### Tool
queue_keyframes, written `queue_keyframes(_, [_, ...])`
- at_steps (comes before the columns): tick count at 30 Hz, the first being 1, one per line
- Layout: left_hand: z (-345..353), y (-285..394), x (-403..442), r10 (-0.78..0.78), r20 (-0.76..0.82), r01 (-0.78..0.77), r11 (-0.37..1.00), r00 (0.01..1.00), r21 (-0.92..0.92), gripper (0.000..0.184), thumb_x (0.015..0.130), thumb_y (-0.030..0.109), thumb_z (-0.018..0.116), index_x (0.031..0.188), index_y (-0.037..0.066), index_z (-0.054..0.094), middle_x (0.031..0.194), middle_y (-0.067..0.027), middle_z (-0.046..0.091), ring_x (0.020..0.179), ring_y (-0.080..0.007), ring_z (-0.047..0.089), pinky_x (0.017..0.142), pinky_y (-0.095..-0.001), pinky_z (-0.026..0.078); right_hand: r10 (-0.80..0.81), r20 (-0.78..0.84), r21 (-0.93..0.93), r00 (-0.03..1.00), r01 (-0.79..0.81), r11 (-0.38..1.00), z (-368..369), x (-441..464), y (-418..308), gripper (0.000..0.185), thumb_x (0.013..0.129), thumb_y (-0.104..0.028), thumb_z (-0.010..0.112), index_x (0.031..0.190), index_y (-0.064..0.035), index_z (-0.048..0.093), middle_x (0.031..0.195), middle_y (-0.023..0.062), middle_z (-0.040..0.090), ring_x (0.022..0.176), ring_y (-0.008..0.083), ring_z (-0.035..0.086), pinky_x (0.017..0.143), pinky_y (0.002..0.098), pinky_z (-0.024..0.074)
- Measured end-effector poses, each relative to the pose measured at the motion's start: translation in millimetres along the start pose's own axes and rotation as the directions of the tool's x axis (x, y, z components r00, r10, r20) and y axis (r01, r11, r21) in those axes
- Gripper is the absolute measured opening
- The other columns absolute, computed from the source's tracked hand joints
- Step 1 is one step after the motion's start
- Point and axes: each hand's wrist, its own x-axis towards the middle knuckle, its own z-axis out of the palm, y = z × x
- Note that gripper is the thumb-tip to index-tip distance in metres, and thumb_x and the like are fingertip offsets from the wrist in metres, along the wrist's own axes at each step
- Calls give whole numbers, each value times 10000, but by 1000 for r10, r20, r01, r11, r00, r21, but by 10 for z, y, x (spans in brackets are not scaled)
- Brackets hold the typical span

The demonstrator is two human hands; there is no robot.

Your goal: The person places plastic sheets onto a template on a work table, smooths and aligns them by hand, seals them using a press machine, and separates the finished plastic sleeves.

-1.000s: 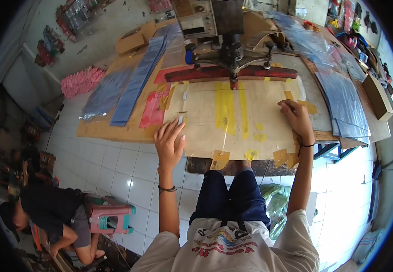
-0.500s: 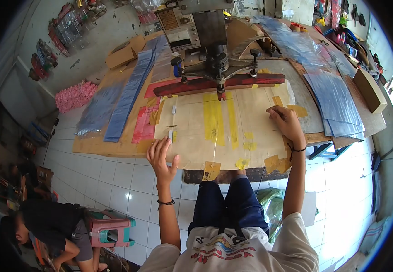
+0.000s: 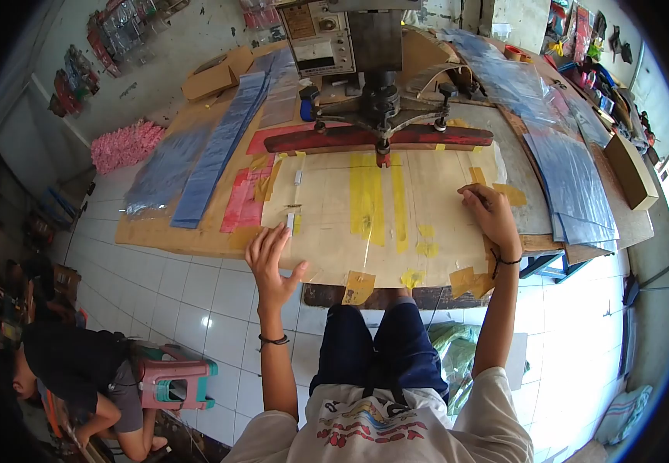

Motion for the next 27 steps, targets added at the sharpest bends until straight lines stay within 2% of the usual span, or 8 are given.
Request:
queue_keyframes(4, [-3,6,-4,-9,-9,9,1000,1000,-14,642,863,504,705,1361,105,631,1410,-87,617,1347,-358,474,1152,-515,262,-13,-1,-8,1000,13,1000,-12,-2,-29,243,987,-195,638,1061,16,732,818,132,733,755,179,700,716,300,526])
queue_keyframes(10, [-20,17,2,-10,-5,10,1000,1000,-30,634,868,498,700,1361,105,630,1417,-82,612,1350,-355,471,1153,-510,260,-3,-15,-12,1000,2,1000,-7,-18,-26,239,986,-190,638,1059,17,732,820,137,733,756,183,701,718,304,527])
queue_keyframes(13, [-17,-4,-9,-5,20,6,1000,1000,-7,660,912,552,626,1379,86,606,1428,-110,599,1342,-360,469,1145,-508,257,-14,-3,-4,1000,14,1000,7,10,-34,235,985,-185,635,1056,18,731,823,138,734,759,185,705,719,307,529])
queue_keyframes(16, [-19,-2,-4,-3,19,3,1000,1000,-5,647,916,539,624,1374,83,608,1427,-110,600,1340,-361,471,1145,-511,258,-20,2,-1,1000,20,1000,5,-2,-23,234,985,-183,633,1054,18,730,826,140,736,762,187,709,720,308,530])
queue_keyframes(19, [1,-18,-16,-11,0,11,1000,1000,-23,616,876,481,685,1359,102,630,1422,-82,609,1345,-350,473,1154,-503,257,-33,-4,18,999,33,999,17,7,11,234,985,-185,635,1054,16,731,826,141,736,762,187,709,718,308,530])
queue_keyframes(27, [-9,9,-22,-22,-5,22,999,1000,-28,611,879,483,681,1355,104,634,1420,-84,611,1348,-352,469,1153,-510,255,-20,-9,-3,1000,20,1000,-6,1,-53,233,981,-184,639,1051,18,732,818,138,735,756,196,710,715,309,533])
